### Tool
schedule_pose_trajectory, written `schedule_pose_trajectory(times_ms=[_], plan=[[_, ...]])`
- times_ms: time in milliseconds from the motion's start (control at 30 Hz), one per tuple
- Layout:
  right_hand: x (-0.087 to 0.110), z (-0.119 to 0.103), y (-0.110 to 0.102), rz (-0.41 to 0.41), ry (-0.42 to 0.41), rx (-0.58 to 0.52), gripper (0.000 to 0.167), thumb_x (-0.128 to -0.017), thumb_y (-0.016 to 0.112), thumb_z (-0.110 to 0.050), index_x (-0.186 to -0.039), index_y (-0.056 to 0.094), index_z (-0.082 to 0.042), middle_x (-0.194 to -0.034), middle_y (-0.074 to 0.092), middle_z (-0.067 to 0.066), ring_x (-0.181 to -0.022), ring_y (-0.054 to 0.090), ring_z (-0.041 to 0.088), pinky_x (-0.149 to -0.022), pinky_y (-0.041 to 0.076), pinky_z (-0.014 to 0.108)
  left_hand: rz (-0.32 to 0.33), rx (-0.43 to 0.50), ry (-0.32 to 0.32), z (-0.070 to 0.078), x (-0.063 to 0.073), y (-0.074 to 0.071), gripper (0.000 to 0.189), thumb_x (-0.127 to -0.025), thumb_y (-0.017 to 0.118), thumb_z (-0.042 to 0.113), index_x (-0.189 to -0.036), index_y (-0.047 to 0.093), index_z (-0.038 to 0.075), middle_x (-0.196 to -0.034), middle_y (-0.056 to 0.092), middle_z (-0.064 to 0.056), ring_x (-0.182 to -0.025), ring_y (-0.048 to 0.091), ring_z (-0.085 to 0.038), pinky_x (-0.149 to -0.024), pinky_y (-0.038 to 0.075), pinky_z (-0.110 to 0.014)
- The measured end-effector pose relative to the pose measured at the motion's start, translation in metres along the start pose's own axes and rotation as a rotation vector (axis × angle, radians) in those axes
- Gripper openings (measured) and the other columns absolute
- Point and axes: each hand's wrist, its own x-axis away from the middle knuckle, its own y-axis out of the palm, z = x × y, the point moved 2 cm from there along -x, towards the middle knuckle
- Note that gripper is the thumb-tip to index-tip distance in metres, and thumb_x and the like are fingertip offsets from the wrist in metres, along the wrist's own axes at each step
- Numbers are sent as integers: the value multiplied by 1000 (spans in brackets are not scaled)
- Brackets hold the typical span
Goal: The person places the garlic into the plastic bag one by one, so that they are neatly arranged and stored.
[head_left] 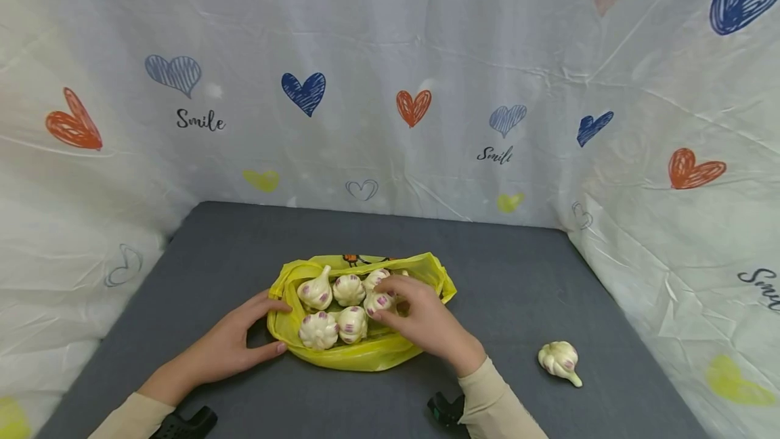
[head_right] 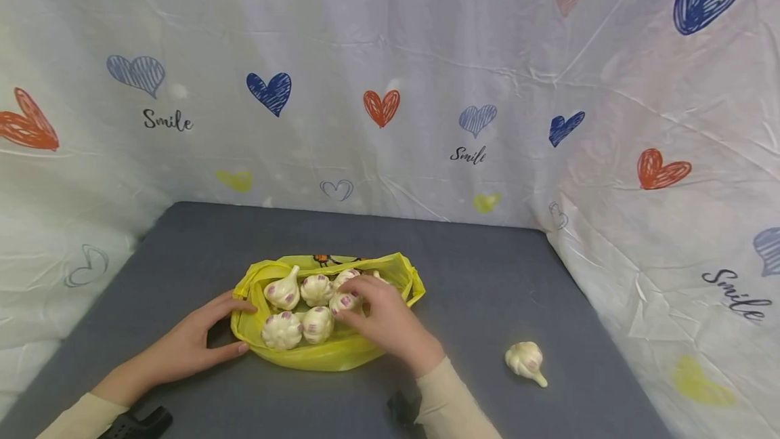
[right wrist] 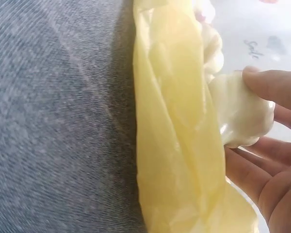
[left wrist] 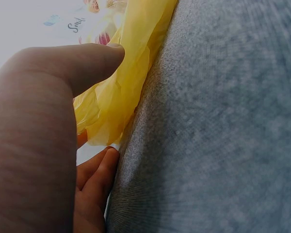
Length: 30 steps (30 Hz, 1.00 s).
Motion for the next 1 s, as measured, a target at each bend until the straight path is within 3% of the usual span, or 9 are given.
schedule_pose_trajectory(times_ms=[233,600,1000], plan=[[-2,1,3,-1,-19,16,33,-102,83,-25,-134,74,-20,-131,70,-13,-106,66,9,-85,64,46,9,1,7,0,1,-1,51,-99,82,49,-144,63,35,-163,51,-10,-150,47,-46,-109,47,-72],[-2,2,10,-12,-36,83,27,-104,81,-31,-128,75,-21,-122,70,-15,-92,63,13,-76,58,36,15,-5,15,0,1,1,50,-99,82,49,-144,63,36,-163,51,-7,-150,49,-43,-108,48,-71],[-1,6,17,-41,-12,90,28,-103,81,-30,-128,75,-19,-118,69,-13,-96,62,14,-79,55,31,18,-21,22,2,0,1,50,-99,82,49,-144,63,35,-164,51,-8,-150,48,-43,-108,48,-71]])
